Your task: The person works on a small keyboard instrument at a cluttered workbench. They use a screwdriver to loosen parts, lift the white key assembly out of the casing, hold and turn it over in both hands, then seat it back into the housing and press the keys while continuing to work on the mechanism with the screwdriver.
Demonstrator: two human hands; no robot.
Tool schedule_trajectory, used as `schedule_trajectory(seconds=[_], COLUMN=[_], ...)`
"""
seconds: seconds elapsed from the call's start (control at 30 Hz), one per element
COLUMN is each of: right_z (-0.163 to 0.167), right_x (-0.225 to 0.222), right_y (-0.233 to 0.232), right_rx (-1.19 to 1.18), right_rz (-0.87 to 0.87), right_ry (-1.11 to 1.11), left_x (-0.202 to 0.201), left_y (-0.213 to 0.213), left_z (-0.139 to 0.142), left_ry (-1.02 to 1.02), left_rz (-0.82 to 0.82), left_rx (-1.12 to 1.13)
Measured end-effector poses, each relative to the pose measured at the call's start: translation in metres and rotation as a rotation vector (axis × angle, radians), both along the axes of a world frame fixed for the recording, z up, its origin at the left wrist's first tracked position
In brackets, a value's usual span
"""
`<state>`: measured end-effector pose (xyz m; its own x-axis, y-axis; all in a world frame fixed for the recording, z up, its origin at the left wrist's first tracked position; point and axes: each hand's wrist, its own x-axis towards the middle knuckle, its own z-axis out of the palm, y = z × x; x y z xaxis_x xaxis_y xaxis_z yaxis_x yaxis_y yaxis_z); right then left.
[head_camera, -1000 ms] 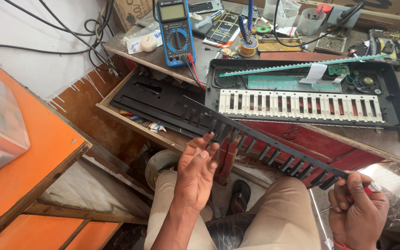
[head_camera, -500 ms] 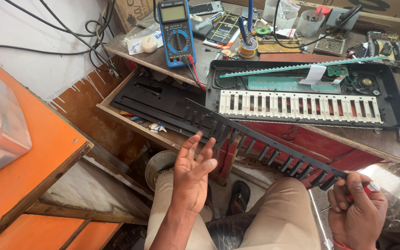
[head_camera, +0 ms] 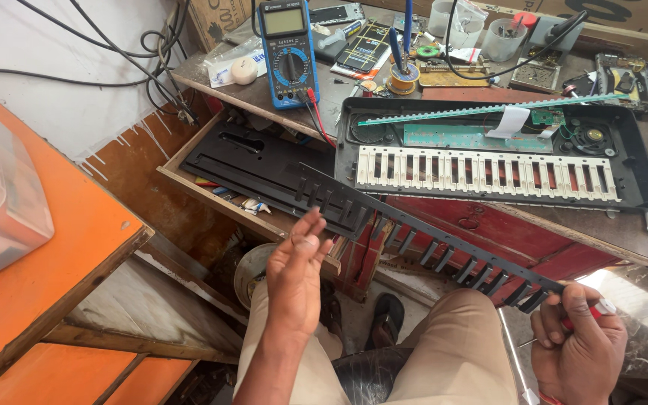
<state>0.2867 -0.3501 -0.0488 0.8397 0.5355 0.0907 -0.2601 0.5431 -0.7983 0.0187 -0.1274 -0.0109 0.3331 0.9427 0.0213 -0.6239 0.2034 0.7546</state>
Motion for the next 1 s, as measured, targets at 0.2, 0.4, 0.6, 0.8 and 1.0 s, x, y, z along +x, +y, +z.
schedule_trajectory(seconds=[0.2,0.4,0.6,0.8,1.0], right_z=[-0.003,-0.005,-0.004,-0.008,-0.012], right_x=[0.0,0.001,0.0,-0.001,0.001], right_y=[-0.001,-0.002,0.0,0.0,-0.002], right_rx=[-0.028,0.013,0.0,0.037,0.048], right_rz=[-0.017,0.011,-0.019,0.022,0.008], right_ry=[0.008,0.033,-0.022,-0.002,0.012], left_x=[-0.004,-0.009,-0.005,-0.006,-0.014], left_y=[0.006,0.007,0.006,0.002,0.01], left_z=[0.007,0.007,0.009,0.009,-0.022], left_ry=[-0.07,-0.071,-0.026,0.001,-0.224], left_rz=[0.021,-0.063,0.025,-0.071,0.116], left_rx=[-0.032,-0.042,0.015,-0.021,0.12])
